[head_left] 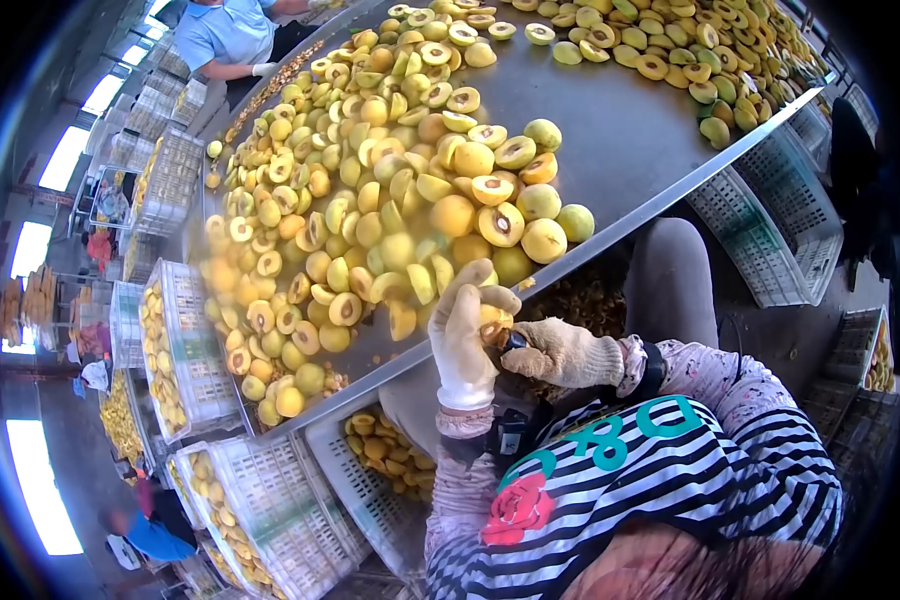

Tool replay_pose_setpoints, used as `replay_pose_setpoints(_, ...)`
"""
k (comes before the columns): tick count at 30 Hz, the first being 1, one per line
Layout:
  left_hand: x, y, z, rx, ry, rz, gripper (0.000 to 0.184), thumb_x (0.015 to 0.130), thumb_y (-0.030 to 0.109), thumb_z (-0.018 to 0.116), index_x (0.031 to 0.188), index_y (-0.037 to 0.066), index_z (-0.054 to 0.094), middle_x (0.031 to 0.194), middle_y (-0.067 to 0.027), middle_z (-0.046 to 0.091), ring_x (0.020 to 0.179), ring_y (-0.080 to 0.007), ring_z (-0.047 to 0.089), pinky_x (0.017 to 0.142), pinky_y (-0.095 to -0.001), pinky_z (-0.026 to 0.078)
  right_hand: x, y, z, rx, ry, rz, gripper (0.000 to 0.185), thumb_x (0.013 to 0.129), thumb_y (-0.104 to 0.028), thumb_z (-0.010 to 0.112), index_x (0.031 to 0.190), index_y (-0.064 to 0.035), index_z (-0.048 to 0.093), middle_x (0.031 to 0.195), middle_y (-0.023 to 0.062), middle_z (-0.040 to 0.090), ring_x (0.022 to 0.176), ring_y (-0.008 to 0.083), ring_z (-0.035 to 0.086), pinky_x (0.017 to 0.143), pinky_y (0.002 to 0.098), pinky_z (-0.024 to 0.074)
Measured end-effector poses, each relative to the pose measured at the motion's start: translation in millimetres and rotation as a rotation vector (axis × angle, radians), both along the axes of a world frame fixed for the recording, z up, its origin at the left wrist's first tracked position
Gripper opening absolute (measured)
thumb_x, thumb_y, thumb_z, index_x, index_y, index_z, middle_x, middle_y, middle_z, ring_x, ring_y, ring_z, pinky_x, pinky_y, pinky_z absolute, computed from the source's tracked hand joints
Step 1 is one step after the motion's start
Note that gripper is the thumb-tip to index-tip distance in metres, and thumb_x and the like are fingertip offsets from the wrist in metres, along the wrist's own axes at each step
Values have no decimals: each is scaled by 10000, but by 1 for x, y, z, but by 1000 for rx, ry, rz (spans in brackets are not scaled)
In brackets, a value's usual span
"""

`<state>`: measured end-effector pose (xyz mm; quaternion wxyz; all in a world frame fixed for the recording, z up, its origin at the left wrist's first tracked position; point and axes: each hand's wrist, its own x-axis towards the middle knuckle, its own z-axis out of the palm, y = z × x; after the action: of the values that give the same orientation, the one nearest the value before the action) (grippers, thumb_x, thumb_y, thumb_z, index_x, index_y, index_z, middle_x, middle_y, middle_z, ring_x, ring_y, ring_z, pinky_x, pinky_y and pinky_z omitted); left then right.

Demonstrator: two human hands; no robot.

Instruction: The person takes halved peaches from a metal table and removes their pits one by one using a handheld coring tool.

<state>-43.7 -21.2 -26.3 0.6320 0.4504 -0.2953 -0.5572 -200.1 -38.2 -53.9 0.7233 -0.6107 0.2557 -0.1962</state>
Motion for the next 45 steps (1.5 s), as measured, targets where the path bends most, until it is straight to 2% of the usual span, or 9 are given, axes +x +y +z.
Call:
replay_pose_setpoints(8,24,-7,7,39,-9,-392,307,988,144,558,1194,-54,669,842,-123,718,782,-193,684,745,-297,549,3,9,-3,-1,44,-8,337,1000,-387,590,854,-84,584,684,10,543,464,99,451,421,253,332)
replay_pose_setpoints(12,28,-8,-1,30,326,-557,312,1011,141,525,1225,-56,637,914,-124,701,784,-206,663,779,-343,551,-11,6,8,942,-193,380,371,1004,-430,588,880,-87,521,592,-54,398,438,50,392,379,194,311)
replay_pose_setpoints(16,-3,-13,-21,68,877,-221,359,1061,232,416,1252,-27,574,811,-96,620,828,-270,626,818,-418,544,-8,7,-16,1072,-598,640,547,953,-679,511,839,-144,512,534,-66,401,401,76,375,353,233,324)
replay_pose_setpoints(19,20,10,-19,-61,-54,57,306,1040,82,455,1303,-40,550,921,-89,660,860,-220,658,814,-342,573,-16,6,-13,1142,-613,570,494,999,-601,508,861,-126,502,545,-46,397,410,74,387,358,230,322)
replay_pose_setpoints(22,54,54,13,-242,-553,284,320,1020,39,405,1253,-79,591,993,-169,705,863,-211,681,793,-306,556,-3,10,15,571,346,-54,475,1027,-526,514,759,-136,482,549,-27,417,378,90,358,347,247,281)
replay_pose_setpoints(27,150,93,19,-42,-2134,389,343,904,295,716,1097,11,719,1012,-174,708,912,-360,676,912,-458,518,-13,13,-13,754,60,41,503,1007,-545,536,716,-144,446,555,-32,407,363,79,329,328,243,256)
replay_pose_setpoints(32,143,27,-9,673,-1693,171,378,944,367,649,1063,17,730,1069,-229,713,1001,-420,667,900,-462,519,-31,19,6,503,167,12,485,986,-600,537,827,-142,527,618,-33,445,410,83,373,355,267,292)
replay_pose_setpoints(38,184,-5,-102,171,-811,84,232,914,156,754,1026,34,590,932,-48,664,806,-122,604,744,-282,524,-43,14,-11,523,142,-7,416,1000,-569,516,910,-162,519,641,-57,421,447,72,350,386,260,275)
replay_pose_setpoints(45,80,24,-18,-185,-564,240,304,863,69,705,1144,38,592,1086,-60,586,1002,-192,590,891,-337,531,-38,22,19,336,-24,-63,349,1029,-450,541,845,-157,492,630,-55,418,472,82,371,422,255,291)
